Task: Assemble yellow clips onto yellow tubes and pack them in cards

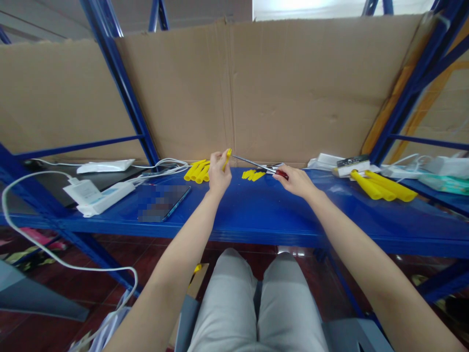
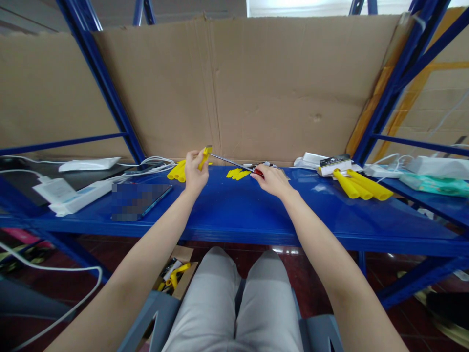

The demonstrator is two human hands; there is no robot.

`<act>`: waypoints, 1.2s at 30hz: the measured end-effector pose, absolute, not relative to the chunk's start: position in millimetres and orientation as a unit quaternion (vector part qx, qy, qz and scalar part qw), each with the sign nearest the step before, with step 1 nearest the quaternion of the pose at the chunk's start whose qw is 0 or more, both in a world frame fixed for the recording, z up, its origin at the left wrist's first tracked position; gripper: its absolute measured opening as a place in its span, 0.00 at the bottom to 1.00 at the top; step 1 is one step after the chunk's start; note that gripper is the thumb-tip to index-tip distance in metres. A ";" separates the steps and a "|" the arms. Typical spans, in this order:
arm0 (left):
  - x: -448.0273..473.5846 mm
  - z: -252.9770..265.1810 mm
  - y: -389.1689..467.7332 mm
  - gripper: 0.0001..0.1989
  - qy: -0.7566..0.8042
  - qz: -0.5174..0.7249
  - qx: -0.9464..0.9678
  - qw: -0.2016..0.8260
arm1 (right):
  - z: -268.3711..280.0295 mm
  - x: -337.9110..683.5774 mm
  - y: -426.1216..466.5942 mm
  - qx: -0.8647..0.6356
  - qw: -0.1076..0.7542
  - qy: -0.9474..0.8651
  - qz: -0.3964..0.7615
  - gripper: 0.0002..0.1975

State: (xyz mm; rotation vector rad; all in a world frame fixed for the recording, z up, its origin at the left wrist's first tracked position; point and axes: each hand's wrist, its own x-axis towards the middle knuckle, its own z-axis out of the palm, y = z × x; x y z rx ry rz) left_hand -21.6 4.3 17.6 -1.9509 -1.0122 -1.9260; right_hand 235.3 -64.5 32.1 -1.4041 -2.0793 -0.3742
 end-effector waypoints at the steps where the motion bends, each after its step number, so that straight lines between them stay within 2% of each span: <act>1: -21.6 17.5 4.6 0.18 -0.344 -0.655 -0.664 0.112 | 32.1 235.7 -64.2 -0.526 0.305 -0.783 -0.133 0.11; 6: -21.3 17.0 5.3 0.17 -0.342 -0.650 -0.668 0.120 | 31.3 238.3 -61.4 -0.538 0.326 -0.769 -0.117 0.12; 13: -21.3 16.5 5.9 0.17 -0.340 -0.650 -0.670 0.117 | 30.2 237.8 -62.4 -0.541 0.300 -0.768 -0.168 0.11; 21: -21.1 17.1 5.4 0.18 -0.338 -0.651 -0.667 0.132 | 33.2 234.6 -65.1 -0.538 0.271 -0.787 -0.131 0.13; 29: -20.6 17.2 3.7 0.17 -0.343 -0.651 -0.668 0.116 | 31.3 238.3 -61.8 -0.529 0.319 -0.780 -0.097 0.10; 36: -21.0 16.8 5.1 0.17 -0.345 -0.650 -0.666 0.121 | 31.2 237.0 -61.9 -0.541 0.275 -0.782 -0.141 0.09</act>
